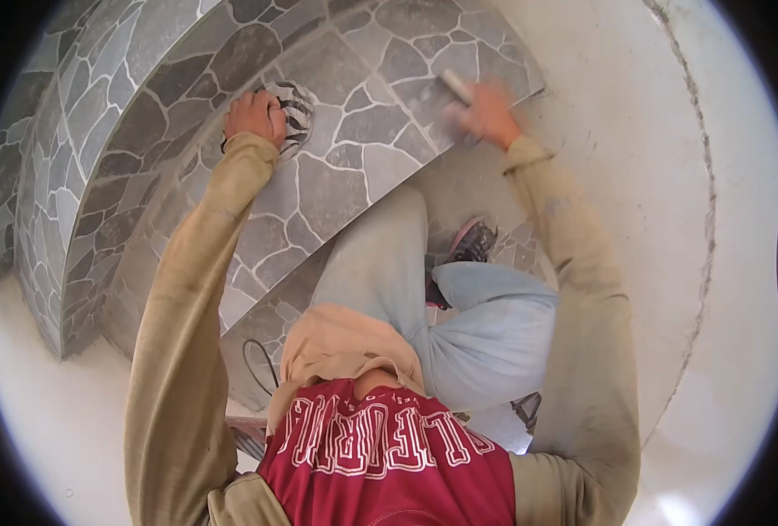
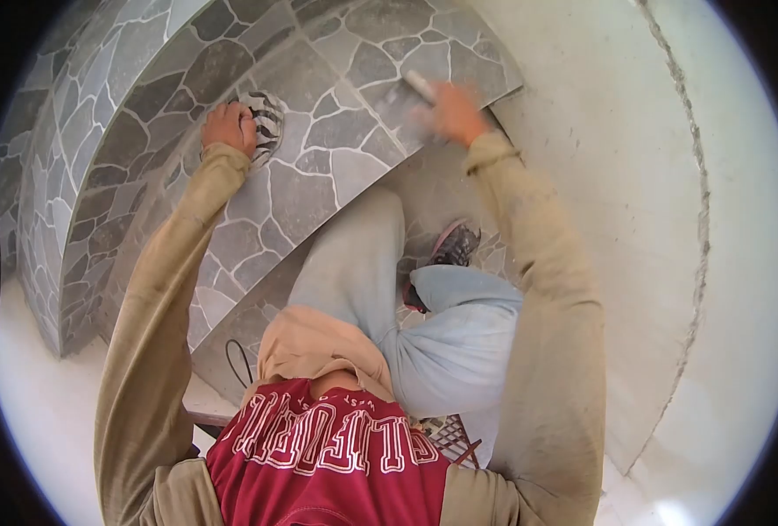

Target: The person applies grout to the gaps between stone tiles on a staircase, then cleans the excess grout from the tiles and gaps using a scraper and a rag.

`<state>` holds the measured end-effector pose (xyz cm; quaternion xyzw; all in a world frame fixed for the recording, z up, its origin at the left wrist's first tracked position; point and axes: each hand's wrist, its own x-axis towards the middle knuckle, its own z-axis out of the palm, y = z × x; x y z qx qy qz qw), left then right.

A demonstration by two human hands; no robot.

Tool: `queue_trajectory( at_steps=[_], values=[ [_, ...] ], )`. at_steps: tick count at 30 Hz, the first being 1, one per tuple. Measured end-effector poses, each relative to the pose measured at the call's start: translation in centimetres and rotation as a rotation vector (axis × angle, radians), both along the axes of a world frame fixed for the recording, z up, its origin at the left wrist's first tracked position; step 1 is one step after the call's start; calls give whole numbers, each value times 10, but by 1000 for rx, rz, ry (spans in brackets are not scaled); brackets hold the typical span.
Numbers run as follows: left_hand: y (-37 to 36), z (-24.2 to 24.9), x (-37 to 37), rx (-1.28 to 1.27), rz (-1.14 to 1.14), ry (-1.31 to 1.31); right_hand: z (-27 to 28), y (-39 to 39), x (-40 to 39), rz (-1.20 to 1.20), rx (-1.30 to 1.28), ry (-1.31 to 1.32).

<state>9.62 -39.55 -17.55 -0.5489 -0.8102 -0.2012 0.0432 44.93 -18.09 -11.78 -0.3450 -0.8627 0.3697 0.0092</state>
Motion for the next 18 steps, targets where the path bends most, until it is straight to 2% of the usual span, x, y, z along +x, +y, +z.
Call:
queue_trajectory(
  at_steps=[1,2,3,4,6,9,10,11,13,14,16,18],
  values=[
    [2,2,-1,-28,4,-9,-11,-15,-4,68,136,81],
    [3,3,-2,-24,6,-7,-17,-35,-11,81,292,13],
    [3,2,-2,-20,8,-23,-15,-27,-13,81,293,15],
    [2,0,-2,-22,8,-40,-12,-13,-15,-34,131,-19],
    [1,1,-1,1,-3,-41,-14,20,-9,-91,103,-60],
    [0,3,-1,19,-12,-30,-10,-18,-8,-20,154,54],
    [2,4,-1,-7,-9,-24,-6,-24,-13,-17,196,-120],
    [4,3,-2,-2,-8,-22,3,-18,-15,-16,201,-118],
    [2,0,-1,36,-9,-15,14,-7,-17,-238,-180,-92],
    [-2,0,0,28,-3,-15,6,-14,-16,-232,-188,-93],
    [1,2,0,48,-10,-8,-10,-33,-11,-2,38,88],
    [2,5,1,31,-2,-16,-5,-44,-11,65,-1,22]
  ],
)
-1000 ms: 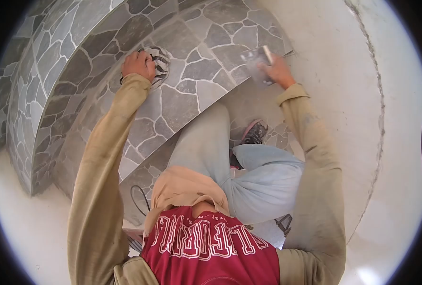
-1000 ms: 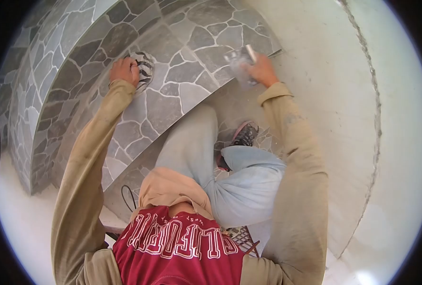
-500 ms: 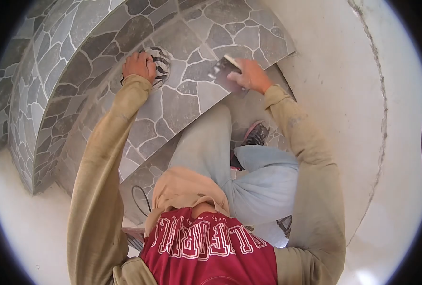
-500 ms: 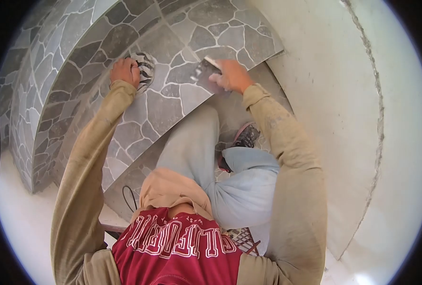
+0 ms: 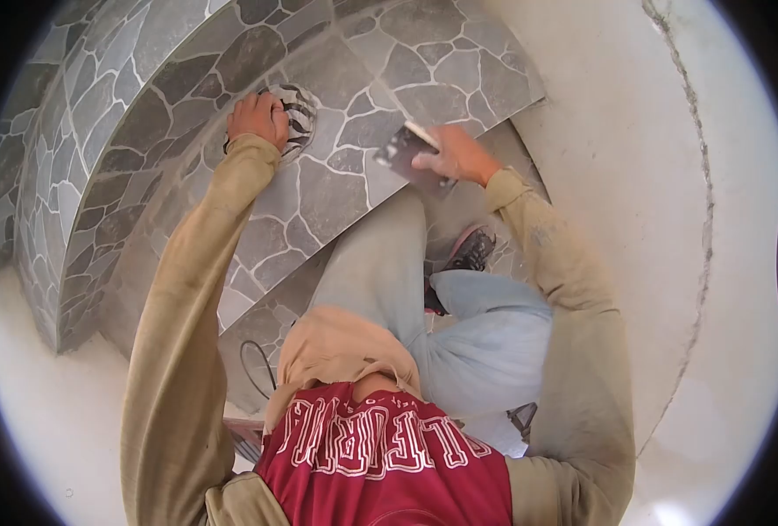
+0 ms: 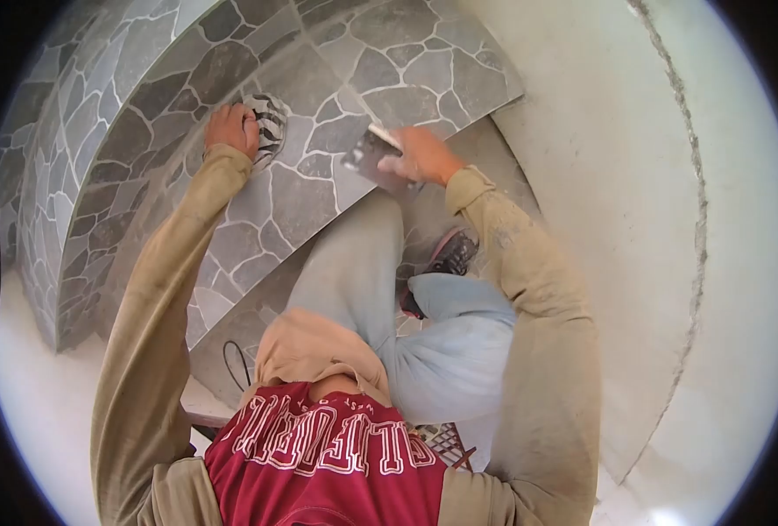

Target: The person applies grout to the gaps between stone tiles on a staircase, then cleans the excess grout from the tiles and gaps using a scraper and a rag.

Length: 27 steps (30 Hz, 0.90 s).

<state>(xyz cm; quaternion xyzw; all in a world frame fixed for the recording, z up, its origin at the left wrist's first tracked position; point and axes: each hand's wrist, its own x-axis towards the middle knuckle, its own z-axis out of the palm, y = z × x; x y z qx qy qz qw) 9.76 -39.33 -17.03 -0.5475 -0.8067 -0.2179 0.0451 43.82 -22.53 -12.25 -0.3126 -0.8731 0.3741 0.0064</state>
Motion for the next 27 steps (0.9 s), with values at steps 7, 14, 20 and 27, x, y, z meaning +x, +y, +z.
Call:
queue_trajectory(
  at_steps=[7,14,20,27],
  values=[
    [0,-7,-4,-31,16,15,41,-16,27,50,404,-64],
    [-4,-7,-4,39,-12,6,36,-116,2,54,596,-224],
    [-2,-9,-6,-34,-29,-10,27,-124,-9,-16,717,-325],
    [-3,-5,-4,-10,-23,-11,29,-131,-12,-46,601,-355]
  ],
)
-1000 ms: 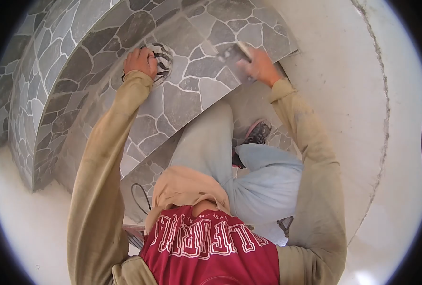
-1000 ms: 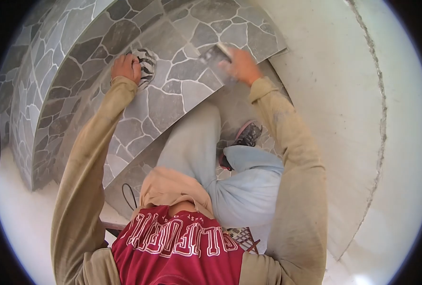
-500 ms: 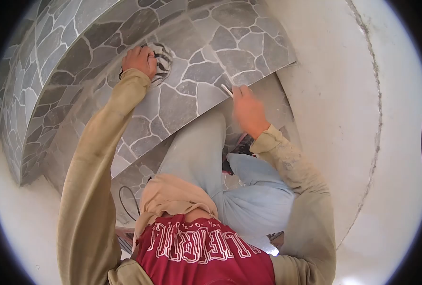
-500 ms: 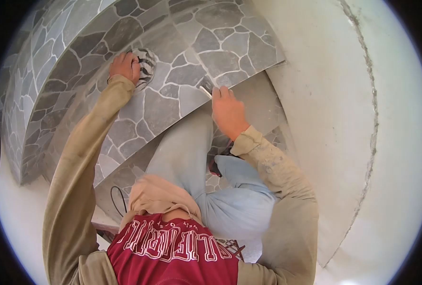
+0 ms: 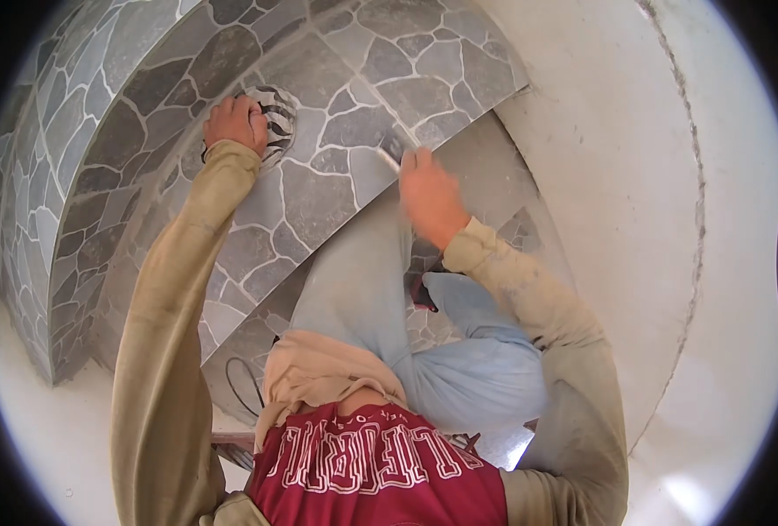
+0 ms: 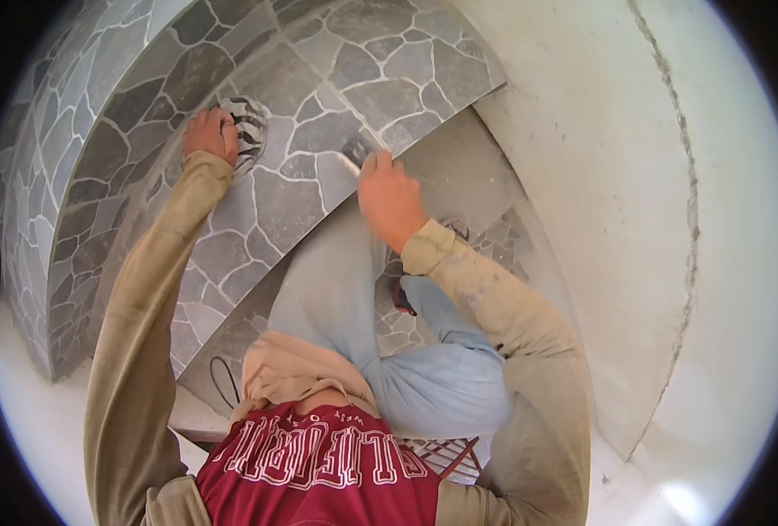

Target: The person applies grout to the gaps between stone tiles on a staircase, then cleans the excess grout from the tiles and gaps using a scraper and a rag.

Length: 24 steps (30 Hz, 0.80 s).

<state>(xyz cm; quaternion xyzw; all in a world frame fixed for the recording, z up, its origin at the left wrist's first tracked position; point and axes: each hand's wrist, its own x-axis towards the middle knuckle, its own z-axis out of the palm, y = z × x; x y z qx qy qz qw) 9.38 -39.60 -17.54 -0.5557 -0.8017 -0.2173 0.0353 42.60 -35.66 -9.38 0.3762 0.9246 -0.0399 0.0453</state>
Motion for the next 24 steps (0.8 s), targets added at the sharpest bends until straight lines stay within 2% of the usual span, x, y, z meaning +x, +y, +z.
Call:
queue_trajectory(
  at_steps=[11,14,16,20,22,24],
  values=[
    [2,-1,0,62,15,3,12,1,4,-74,-230,8],
    [2,-1,-2,94,18,3,8,17,5,-132,-206,86],
    [2,-2,-1,38,22,7,13,-6,7,42,-31,-39],
    [2,-5,-1,60,24,23,5,5,4,-126,-178,26],
    [2,-5,-2,46,22,22,1,-10,2,38,-16,-124],
    [3,-5,-2,49,24,20,1,-19,-5,24,-7,-109]
  ],
)
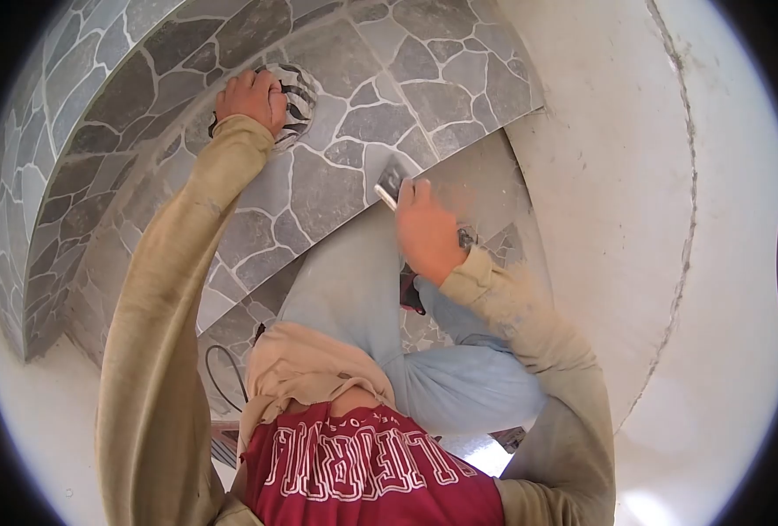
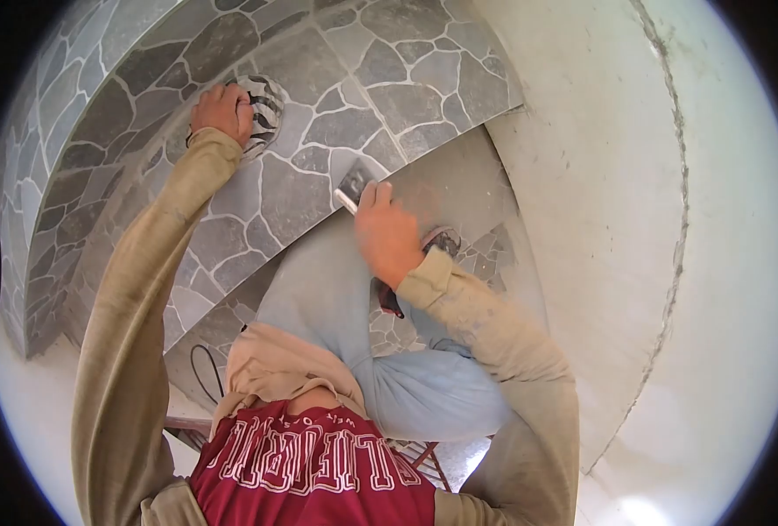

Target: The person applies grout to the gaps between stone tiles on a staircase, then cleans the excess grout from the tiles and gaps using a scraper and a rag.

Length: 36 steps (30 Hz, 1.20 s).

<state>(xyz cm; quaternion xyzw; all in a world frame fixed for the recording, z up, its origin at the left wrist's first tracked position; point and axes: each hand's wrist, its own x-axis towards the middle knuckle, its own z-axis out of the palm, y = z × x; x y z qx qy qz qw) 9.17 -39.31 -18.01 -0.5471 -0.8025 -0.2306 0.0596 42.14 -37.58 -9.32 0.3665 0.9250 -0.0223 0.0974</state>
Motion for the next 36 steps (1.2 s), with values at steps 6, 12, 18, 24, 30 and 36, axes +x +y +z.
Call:
queue_trajectory(
  at_steps=[6,12,18,24,30,36],
  values=[
    [-2,3,0,-26,4,-24,-4,-3,-14,-76,-83,-1],
    [-2,7,2,-9,-11,-30,23,44,-16,-253,-271,112],
    [-6,29,18,-105,-68,-37,188,19,53,-285,-298,417],
    [68,10,76,-194,82,-41,200,18,100,-658,-104,851],
    [96,7,355,-422,-761,-361,216,26,90,-504,4,1012],
    [90,73,287,106,-637,-361,219,28,151,-776,-56,1108]
  ],
)
